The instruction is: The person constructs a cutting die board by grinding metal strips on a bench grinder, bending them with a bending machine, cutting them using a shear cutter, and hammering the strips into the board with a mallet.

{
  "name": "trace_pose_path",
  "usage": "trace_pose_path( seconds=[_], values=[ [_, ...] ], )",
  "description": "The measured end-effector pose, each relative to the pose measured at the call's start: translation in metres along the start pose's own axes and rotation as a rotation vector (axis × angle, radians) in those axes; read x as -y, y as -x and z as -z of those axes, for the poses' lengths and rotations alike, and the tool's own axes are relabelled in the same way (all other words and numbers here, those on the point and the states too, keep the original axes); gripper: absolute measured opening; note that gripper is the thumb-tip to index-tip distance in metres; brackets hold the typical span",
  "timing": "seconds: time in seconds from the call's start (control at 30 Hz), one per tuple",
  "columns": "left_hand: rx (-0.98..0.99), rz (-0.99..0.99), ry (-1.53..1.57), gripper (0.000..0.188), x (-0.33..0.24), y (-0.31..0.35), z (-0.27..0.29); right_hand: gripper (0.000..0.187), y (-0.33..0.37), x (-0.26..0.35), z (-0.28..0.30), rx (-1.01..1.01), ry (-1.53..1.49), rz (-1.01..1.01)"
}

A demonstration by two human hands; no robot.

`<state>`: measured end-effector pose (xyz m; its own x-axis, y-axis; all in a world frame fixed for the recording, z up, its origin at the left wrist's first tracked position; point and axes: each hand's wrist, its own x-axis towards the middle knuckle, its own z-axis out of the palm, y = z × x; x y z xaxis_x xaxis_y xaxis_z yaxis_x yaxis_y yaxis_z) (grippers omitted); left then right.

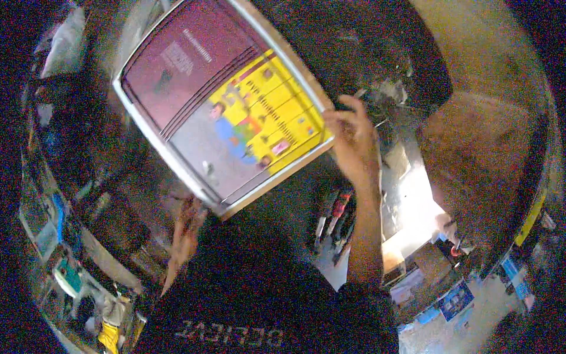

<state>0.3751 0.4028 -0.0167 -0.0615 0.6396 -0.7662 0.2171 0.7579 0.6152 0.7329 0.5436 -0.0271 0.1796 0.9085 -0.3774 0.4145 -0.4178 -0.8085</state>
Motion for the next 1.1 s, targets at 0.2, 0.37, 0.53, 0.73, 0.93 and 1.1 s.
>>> trace_pose_path(
  seconds=[0.2,0.37,0.53,0.73,0.93,1.1],
  values=[
    [-0.014,-0.318,-0.558,0.063,0.085,0.020,0.030,0.045,0.031,-0.014,-0.008,-0.195,-0.345,-0.065],
    [-0.144,0.156,0.015,0.054,0.287,0.059,0.153,0.049,0.042,-0.005,-0.007,-0.210,-0.498,-0.183],
    [-0.256,0.353,-0.009,0.045,0.421,0.121,0.210,0.030,0.092,0.022,-0.065,-0.279,0.209,0.293],
    [-0.405,0.071,-0.209,0.047,0.411,0.064,0.214,0.045,0.120,0.049,-0.156,0.168,0.525,0.526],
    [-0.608,-0.239,-0.419,0.044,0.169,0.040,0.270,0.061,0.128,0.101,-0.194,0.212,0.828,0.396],
    [-0.988,-0.872,-0.504,0.050,0.000,-0.004,0.381,0.025,0.082,0.186,-0.287,0.304,0.108,0.243]
  ],
)
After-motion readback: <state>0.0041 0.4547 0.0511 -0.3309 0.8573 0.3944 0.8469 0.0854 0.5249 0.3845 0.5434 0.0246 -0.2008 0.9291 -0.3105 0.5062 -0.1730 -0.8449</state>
